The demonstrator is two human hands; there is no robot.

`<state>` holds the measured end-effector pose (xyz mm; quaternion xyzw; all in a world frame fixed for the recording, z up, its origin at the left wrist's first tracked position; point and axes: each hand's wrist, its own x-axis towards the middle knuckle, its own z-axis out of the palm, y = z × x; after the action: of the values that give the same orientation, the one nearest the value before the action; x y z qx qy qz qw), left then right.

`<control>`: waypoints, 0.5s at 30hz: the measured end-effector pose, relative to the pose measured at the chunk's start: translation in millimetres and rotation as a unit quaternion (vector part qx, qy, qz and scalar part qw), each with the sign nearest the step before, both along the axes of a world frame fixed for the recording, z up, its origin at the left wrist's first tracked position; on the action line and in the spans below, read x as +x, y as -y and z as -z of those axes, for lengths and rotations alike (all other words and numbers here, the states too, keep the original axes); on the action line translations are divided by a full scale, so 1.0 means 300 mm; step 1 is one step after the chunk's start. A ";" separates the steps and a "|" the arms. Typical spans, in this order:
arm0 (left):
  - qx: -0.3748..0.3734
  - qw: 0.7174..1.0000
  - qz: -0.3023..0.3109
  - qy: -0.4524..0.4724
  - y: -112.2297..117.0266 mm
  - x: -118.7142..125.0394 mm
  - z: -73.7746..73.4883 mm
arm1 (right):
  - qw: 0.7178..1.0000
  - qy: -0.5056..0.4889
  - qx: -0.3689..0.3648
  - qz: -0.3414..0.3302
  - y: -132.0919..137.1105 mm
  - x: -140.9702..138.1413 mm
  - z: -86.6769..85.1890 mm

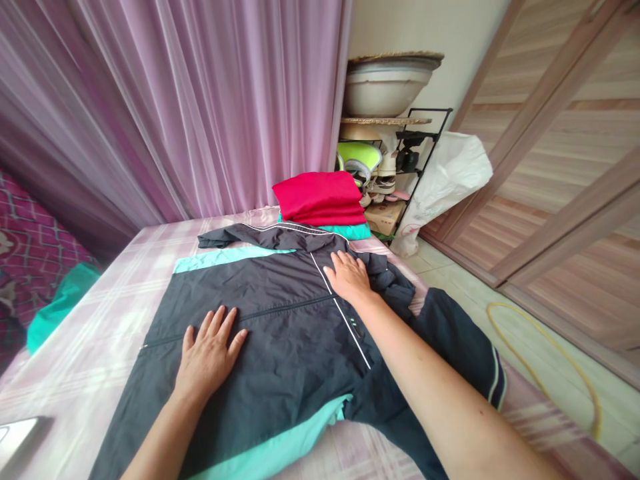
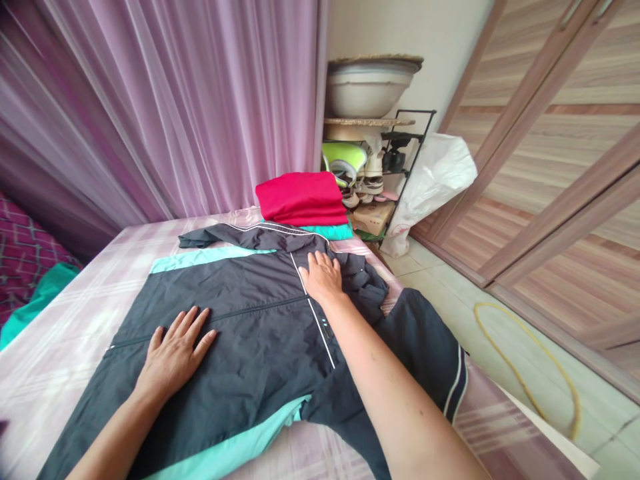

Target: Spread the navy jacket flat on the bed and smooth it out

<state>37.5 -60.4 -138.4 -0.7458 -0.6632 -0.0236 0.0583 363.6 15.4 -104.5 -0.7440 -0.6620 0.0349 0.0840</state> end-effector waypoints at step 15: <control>-0.014 1.000 -0.007 -0.018 0.001 0.011 -0.006 | 0.997 0.034 -0.069 0.031 -0.079 0.096 0.024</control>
<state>40.7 -60.6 -136.4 -0.7419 -0.6678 -0.0006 0.0596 392.4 39.3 -111.5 -0.7692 -0.6368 0.0524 0.0108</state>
